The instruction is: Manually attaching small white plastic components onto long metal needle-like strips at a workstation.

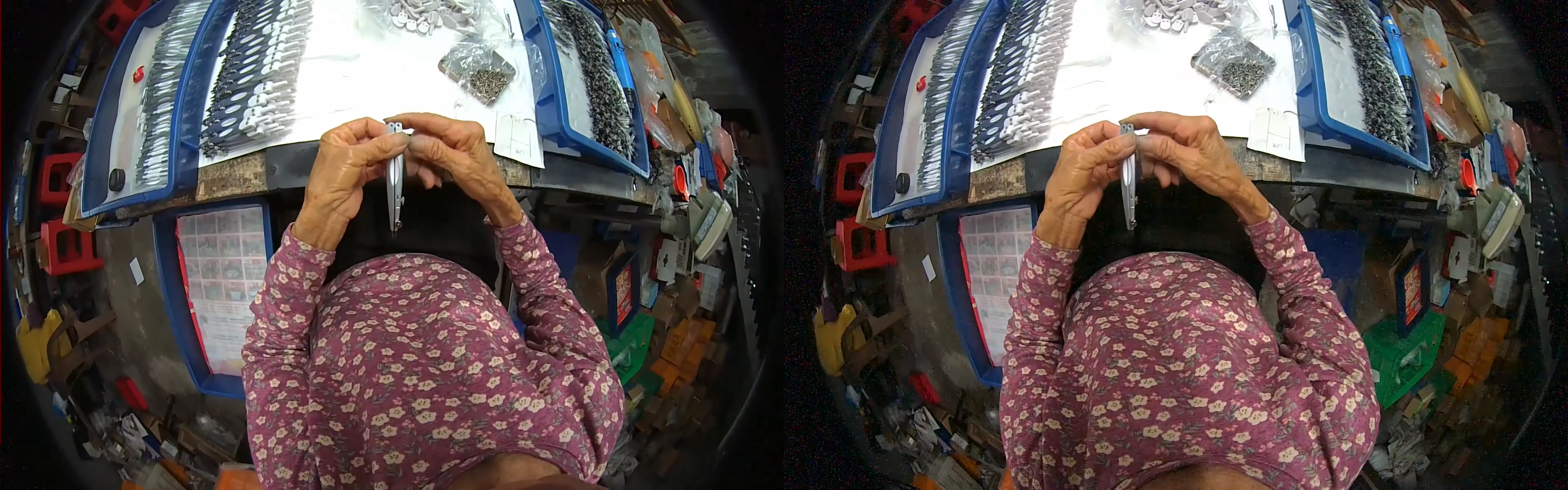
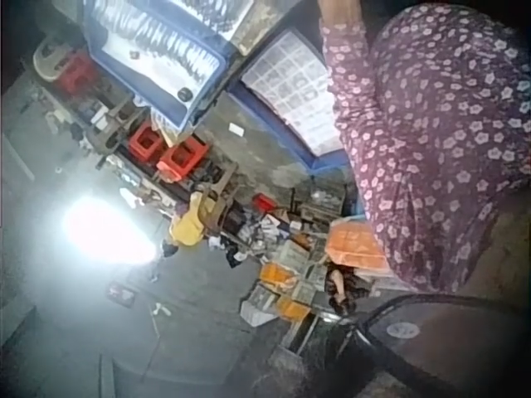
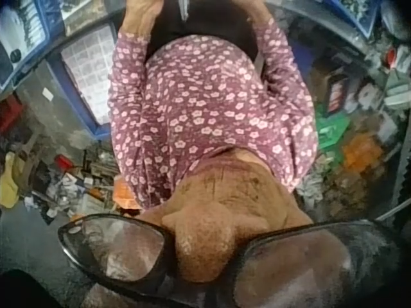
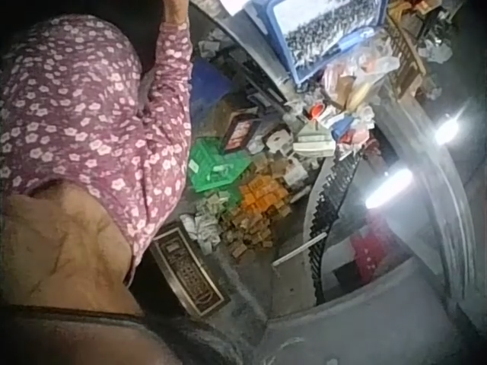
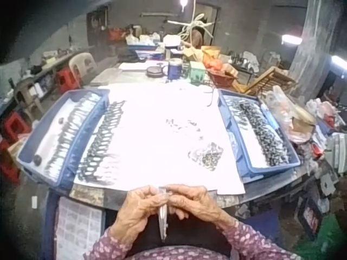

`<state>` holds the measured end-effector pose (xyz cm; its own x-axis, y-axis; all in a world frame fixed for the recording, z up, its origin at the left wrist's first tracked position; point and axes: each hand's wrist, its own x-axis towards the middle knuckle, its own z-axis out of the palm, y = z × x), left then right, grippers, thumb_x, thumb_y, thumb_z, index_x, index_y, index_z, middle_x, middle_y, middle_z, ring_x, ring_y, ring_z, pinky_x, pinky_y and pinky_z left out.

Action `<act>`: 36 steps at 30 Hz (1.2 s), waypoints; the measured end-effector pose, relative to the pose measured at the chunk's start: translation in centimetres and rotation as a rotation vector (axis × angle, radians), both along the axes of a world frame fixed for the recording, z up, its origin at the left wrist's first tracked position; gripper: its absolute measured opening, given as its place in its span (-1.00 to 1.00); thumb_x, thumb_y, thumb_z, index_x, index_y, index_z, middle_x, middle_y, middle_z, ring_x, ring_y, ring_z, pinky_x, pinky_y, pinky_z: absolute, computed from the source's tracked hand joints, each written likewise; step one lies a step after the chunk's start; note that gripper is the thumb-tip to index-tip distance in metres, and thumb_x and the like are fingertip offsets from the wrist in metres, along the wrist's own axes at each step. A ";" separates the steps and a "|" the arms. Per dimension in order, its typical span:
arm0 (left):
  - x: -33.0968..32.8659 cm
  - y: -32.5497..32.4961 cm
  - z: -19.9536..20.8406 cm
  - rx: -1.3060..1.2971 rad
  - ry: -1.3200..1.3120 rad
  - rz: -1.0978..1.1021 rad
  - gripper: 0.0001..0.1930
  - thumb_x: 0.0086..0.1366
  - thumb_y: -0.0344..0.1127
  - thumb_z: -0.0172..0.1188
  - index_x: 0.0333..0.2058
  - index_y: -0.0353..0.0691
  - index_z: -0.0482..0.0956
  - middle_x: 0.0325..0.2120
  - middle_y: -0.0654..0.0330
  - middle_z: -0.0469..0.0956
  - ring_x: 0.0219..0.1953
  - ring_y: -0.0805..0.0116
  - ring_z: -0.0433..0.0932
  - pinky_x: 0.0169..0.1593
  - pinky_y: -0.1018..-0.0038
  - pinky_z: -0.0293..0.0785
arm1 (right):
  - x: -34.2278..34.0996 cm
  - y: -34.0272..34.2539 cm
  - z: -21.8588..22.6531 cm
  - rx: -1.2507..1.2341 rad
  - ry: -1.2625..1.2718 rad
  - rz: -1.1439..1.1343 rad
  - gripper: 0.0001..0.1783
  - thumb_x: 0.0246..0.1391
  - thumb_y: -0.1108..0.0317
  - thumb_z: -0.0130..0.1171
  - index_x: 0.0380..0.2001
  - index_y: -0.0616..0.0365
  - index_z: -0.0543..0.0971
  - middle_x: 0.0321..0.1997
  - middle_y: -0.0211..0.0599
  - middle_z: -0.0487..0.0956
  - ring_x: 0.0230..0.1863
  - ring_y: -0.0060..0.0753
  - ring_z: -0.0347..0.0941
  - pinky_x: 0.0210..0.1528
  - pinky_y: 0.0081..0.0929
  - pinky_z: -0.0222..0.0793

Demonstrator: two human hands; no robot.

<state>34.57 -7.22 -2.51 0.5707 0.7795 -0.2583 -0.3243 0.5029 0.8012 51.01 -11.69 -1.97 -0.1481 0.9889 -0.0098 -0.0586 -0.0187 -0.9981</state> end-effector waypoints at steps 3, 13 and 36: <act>0.3 0.1 0.4 -0.002 0.014 -0.039 -0.92 0.07 -0.39 0.21 -0.52 -0.22 0.49 -0.60 0.29 0.52 -0.55 0.58 0.47 -0.46 0.70 0.36 | 0.9 0.9 0.1 0.023 0.043 0.040 -0.67 0.09 0.31 0.03 -0.12 0.31 0.47 -0.64 -0.44 0.44 -0.69 -0.78 0.23 -0.67 -0.85 0.10; 1.1 0.8 2.5 -0.035 0.013 -0.208 -0.90 0.04 -0.40 0.24 -0.53 -0.23 0.48 -0.63 0.36 0.47 -0.61 0.68 0.39 -0.51 0.79 0.29 | 2.7 1.8 2.7 -0.010 0.166 0.135 -0.83 -0.03 0.40 0.14 -0.35 0.26 0.52 -0.48 -0.46 0.49 -0.46 -0.75 0.35 -0.43 -0.80 0.26; 3.1 0.0 3.4 0.956 0.654 0.247 -0.95 0.16 -0.49 -0.02 -0.43 -0.36 0.37 -0.64 0.12 0.42 -0.61 0.41 0.38 -0.51 0.52 0.29 | 10.0 17.3 0.9 0.551 -1.107 -0.412 -0.77 -0.07 0.32 0.02 -0.50 0.33 0.47 -0.59 -0.16 0.44 -0.62 -0.32 0.33 -0.54 -0.37 0.29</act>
